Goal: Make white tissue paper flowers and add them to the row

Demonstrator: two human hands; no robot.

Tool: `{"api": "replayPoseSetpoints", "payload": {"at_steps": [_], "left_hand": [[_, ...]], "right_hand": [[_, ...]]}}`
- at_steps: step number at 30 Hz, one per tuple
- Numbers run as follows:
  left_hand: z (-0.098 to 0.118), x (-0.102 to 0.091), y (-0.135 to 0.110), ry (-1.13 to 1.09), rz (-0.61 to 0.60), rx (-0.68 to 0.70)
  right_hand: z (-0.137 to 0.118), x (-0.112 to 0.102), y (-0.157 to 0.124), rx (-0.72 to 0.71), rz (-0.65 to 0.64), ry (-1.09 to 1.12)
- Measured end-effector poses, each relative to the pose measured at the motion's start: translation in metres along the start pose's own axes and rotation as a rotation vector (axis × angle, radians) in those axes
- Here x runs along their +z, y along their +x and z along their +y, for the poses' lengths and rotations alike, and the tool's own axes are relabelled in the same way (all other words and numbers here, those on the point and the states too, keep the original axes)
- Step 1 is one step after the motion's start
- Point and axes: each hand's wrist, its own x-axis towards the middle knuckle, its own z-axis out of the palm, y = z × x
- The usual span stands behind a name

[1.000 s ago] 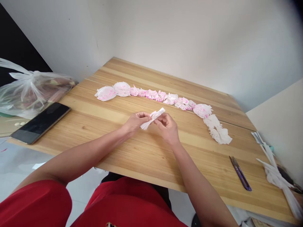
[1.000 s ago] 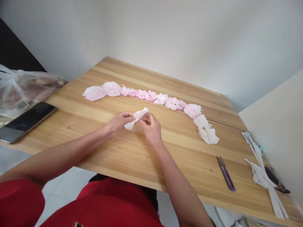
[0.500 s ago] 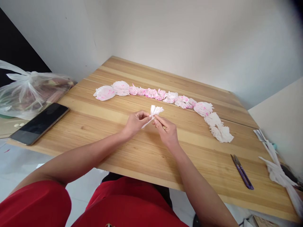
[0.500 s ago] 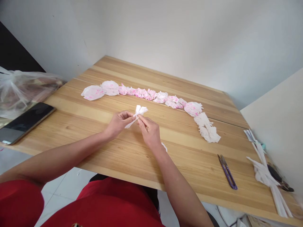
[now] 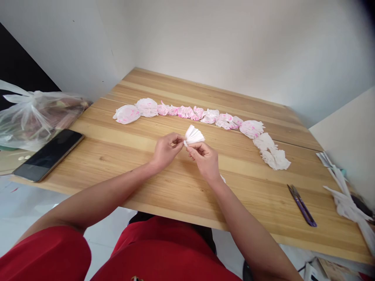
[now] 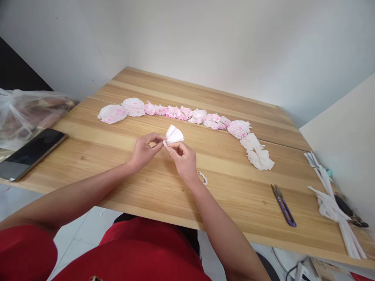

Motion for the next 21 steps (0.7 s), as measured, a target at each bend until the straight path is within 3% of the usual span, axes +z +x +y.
{"api": "replayPoseSetpoints", "payload": {"at_steps": [5, 13, 18, 21], "left_hand": [[-0.001, 0.002, 0.003, -0.416, -0.035, -0.242], [0.005, 0.0, 0.004, -0.523, -0.008, -0.351], [0.002, 0.001, 0.003, -0.67, -0.085, -0.434], [0.0, 0.002, 0.003, -0.706, -0.073, -0.458]], "right_hand": [[0.002, 0.002, -0.001, 0.088, -0.022, 0.119], [0.006, -0.007, 0.005, 0.087, 0.073, 0.169], [0.007, -0.009, 0.005, 0.107, -0.122, 0.148], [0.007, -0.008, 0.005, 0.166, -0.177, 0.164]]}}
